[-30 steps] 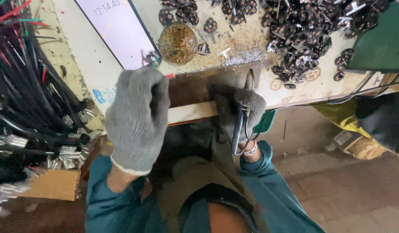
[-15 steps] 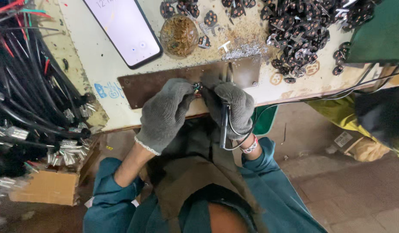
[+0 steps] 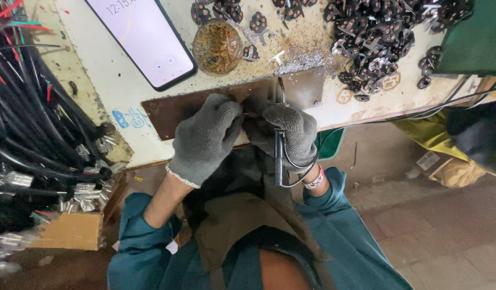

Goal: The person, wearing gloves, solders wires onto small connector components at a workbench using a soldering iron. They hold each component and wire in one hand while applying the iron with the other, then set finished connectors aside and pick up the next one, repeating the process.

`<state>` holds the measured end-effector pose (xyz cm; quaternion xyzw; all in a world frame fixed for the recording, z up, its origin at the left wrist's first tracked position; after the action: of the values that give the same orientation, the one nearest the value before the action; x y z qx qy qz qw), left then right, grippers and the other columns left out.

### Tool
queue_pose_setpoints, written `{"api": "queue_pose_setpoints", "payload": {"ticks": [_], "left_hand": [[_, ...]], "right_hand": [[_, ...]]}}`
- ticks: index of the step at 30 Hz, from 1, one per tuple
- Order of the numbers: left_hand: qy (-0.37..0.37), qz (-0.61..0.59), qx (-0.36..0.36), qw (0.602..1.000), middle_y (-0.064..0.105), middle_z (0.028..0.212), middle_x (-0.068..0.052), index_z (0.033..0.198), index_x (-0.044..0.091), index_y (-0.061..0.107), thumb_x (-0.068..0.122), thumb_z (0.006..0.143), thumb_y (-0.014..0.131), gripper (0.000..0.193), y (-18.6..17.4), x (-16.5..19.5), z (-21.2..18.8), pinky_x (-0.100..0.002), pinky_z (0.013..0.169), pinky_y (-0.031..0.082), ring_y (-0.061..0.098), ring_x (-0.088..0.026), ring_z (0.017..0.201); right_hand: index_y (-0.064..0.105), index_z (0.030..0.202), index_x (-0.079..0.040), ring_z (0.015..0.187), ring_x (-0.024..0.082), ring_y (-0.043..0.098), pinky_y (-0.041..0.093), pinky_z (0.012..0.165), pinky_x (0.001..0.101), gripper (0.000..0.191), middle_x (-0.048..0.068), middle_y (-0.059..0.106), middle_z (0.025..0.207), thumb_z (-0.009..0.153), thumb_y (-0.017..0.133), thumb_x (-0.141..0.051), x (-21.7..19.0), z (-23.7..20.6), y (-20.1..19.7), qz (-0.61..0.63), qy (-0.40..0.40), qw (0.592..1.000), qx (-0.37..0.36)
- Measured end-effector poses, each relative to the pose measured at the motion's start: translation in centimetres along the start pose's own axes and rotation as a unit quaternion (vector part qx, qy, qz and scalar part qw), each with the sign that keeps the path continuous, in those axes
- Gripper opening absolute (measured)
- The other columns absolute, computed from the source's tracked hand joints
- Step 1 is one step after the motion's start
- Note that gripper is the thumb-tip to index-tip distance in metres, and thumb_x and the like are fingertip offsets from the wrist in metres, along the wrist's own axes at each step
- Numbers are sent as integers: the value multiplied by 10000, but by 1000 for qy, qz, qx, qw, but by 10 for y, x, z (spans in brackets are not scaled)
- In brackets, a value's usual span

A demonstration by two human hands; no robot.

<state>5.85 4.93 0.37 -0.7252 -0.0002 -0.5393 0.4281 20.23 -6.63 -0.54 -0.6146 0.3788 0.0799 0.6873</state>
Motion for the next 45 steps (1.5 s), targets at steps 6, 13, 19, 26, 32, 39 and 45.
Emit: {"api": "queue_pose_setpoints", "payload": {"ticks": [6,13,19,26,32,39,45], "left_hand": [[8,27,-23,999,609,1030,-86,1076,120,628,184,952,728,172,3,0,5,-404,657,553,685,-308,780],[4,29,-30,999,612,1019,-97,1050,114,627,178,926,730,174,1,1,7,-395,653,558,693,-312,787],[11,28,-10,1000,610,1007,-89,1073,115,619,162,913,734,203,3,3,6,-408,635,554,687,-306,759],[11,54,1,998,603,984,-77,1034,131,604,172,920,728,173,10,-2,6,-417,632,552,680,-302,748],[6,43,36,998,619,1054,-84,1062,123,623,167,919,734,187,5,3,1,-429,659,544,679,-308,818],[17,17,0,1000,617,1058,-75,1032,127,646,163,893,751,178,1,1,4,-416,674,553,680,-289,845],[4,20,-15,1000,620,1039,-76,1047,124,661,139,896,737,169,1,1,4,-425,668,544,677,-296,841]], "right_hand": [[741,1085,-150,732,235,736,577,688,341,362,31,727,861,778,927,-202,-8,2,-3,46,-34,998,16],[600,1221,-109,892,282,750,593,782,352,496,102,736,1116,883,883,-337,-2,-2,-12,120,-95,988,15],[662,1091,-123,801,302,722,570,717,382,340,91,722,976,822,838,-233,10,-25,-17,62,-116,991,32],[735,940,-138,695,326,688,544,641,418,199,78,706,812,750,786,-111,16,-34,-3,69,-126,988,62],[724,892,-136,641,325,662,504,572,422,233,78,697,770,687,836,-143,4,-24,-5,31,-176,982,-58],[738,986,-100,668,324,672,499,581,412,296,76,686,772,716,858,-120,7,-18,-8,100,-149,981,-78],[703,1043,-91,735,353,689,536,656,438,343,115,699,864,725,825,-135,5,-24,-8,100,-171,979,-48]]}}
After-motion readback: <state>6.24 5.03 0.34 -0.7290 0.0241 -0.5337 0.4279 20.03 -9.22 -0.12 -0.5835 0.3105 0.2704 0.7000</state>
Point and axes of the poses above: each hand's wrist, its own z-axis towards the middle knuckle, its own y-axis out of the palm, x = y × z, the point moved 5 cm from there along z, towards the middle knuckle
